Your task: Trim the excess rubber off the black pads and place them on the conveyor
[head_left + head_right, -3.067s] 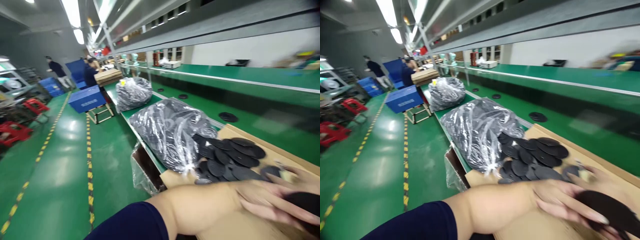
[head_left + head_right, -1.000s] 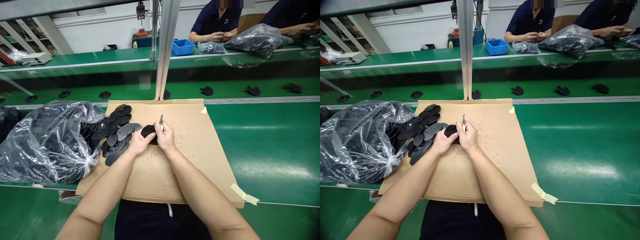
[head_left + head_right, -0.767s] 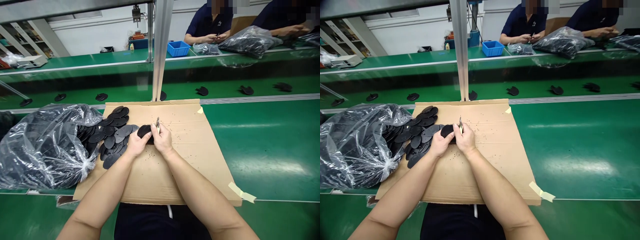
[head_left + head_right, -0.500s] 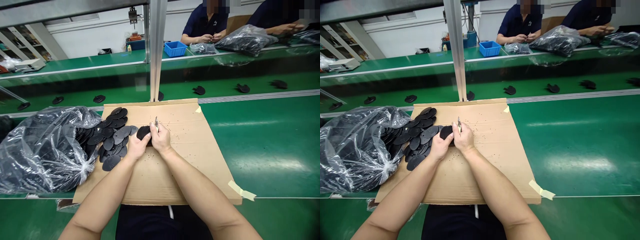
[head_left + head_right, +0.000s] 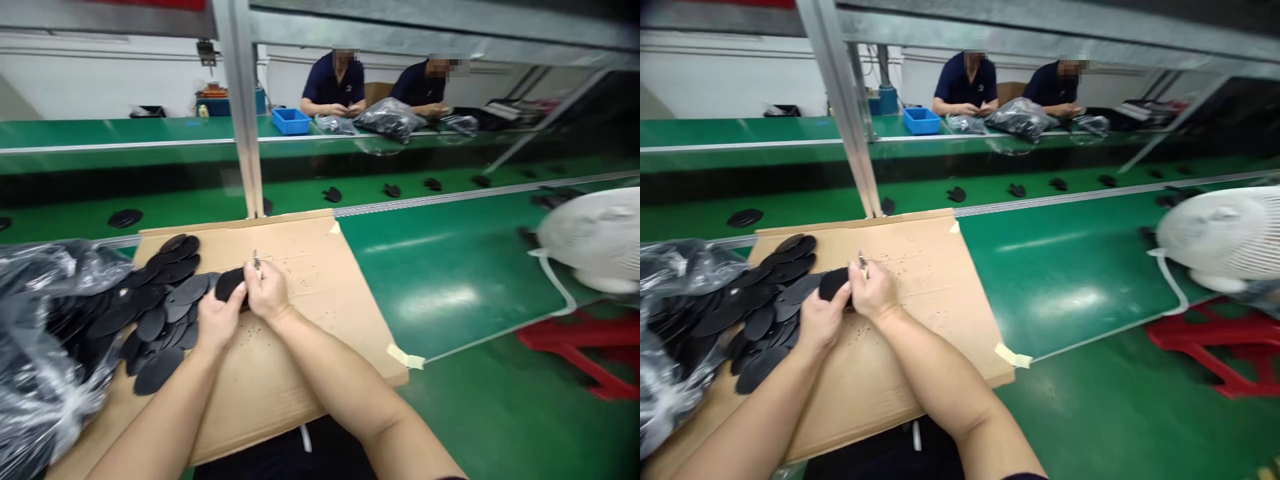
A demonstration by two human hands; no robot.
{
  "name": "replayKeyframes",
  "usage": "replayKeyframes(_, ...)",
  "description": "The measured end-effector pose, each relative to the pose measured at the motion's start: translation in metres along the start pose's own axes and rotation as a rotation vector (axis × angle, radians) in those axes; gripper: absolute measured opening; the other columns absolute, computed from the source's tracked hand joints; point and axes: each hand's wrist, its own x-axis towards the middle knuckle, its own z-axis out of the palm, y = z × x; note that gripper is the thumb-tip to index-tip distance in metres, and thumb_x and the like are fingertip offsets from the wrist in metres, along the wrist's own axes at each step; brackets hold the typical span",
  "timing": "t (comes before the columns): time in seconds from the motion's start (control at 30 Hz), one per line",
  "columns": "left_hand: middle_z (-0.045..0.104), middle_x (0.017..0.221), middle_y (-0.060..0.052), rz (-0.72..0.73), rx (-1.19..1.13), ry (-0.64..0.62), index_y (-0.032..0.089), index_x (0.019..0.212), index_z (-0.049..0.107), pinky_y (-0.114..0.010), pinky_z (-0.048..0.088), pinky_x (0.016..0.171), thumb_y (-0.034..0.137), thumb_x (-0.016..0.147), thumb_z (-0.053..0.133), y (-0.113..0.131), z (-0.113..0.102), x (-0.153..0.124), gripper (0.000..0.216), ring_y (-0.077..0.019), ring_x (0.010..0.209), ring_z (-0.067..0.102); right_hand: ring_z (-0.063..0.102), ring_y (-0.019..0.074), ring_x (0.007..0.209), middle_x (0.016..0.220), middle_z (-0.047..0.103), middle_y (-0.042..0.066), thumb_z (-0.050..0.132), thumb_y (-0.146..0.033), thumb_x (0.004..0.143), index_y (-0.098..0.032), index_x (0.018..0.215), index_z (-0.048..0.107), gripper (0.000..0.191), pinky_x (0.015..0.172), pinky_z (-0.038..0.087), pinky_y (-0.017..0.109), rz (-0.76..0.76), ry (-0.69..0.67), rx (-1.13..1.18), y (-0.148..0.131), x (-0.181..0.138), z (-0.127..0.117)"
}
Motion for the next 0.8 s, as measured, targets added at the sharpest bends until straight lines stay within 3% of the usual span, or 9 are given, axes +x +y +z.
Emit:
replayKeyframes(0.23,0.07,0.105,-0.011,-0.088,-0.085,-0.002,0.013,0.101,0.069,-0.039,0.053,0.091,0.038,0.067,0.078,0.01,0.005,-0.004,0.044,-0.0249,0.098,0.066,0.052,0.0151,0.066,0.068,0.055,0.001,0.048,-0.051,0.088,-0.022,0.068,0.049,0.036,0.068,0.043,0.028,0.091,-0.016,0.053,-0.002,0.0,0.001)
replayKeyframes(0.33,0.069,0.108,-0.008,-0.195,-0.337,-0.061,0.016,0.107,0.066,-0.036,0.055,0.088,0.032,0.066,0.08,0.013,0.004,0.002,0.046,-0.0234,0.1,0.065,0.057,0.0155,0.079,0.083,0.062,0.002,0.056,-0.047,0.084,-0.021,0.083,0.058,0.027,0.078,0.045,0.028,0.108,-0.016,0.21,-0.001,0.0,-0.005)
replayKeyframes(0.43,0.069,0.106,-0.007,-0.393,-0.606,-0.167,0.018,0.105,0.066,-0.029,0.059,0.079,0.018,0.07,0.075,0.014,-0.004,0.013,0.036,-0.0202,0.096,0.066,0.056,0.0131,0.071,0.077,0.06,-0.002,0.062,-0.045,0.079,-0.02,0.087,0.061,0.027,0.07,0.046,0.025,0.15,-0.196,0.327,0.003,0.001,-0.014)
replayKeyframes(0.53,0.07,0.094,-0.006,-0.618,-0.726,-0.199,0.016,0.096,0.068,-0.018,0.058,0.062,0.008,0.08,0.059,0.016,-0.014,0.023,0.02,-0.0131,0.077,0.067,0.056,0.0121,0.068,0.075,0.06,-0.003,0.064,-0.044,0.077,-0.019,0.088,0.063,0.027,0.066,0.046,0.024,0.099,-0.402,0.447,0.006,0.002,-0.02)
replayKeyframes(0.63,0.067,0.079,-0.006,-0.765,-0.739,-0.218,0.014,0.09,0.067,-0.011,0.05,0.045,0.008,0.087,0.048,0.016,-0.022,0.027,0.02,-0.0072,0.056,0.059,0.06,0.0135,0.074,0.084,0.065,0.001,0.061,-0.037,0.078,-0.018,0.092,0.065,0.023,0.072,0.049,0.026,0.011,-0.399,0.46,0.007,0.003,-0.022)
replayKeyframes(0.73,0.063,0.076,-0.002,-0.719,-0.716,-0.323,0.016,0.093,0.065,-0.012,0.047,0.04,0.01,0.082,0.06,0.013,-0.024,0.026,0.013,-0.0077,0.055,0.057,0.062,0.0151,0.079,0.086,0.067,0.003,0.058,-0.027,0.08,-0.018,0.089,0.066,0.015,0.078,0.049,0.027,-0.156,-0.329,0.307,0.006,0.003,-0.019)
replayKeyframes(0.8,0.061,0.077,0.0,-0.661,-0.719,-0.38,0.018,0.097,0.064,-0.013,0.045,0.038,0.015,0.076,0.07,0.012,-0.023,0.023,0.022,-0.0077,0.054,0.055,0.062,0.0155,0.081,0.086,0.067,0.003,0.055,-0.027,0.082,-0.02,0.089,0.065,0.014,0.08,0.049,0.028,-0.228,-0.316,0.225,0.005,0.003,-0.018)
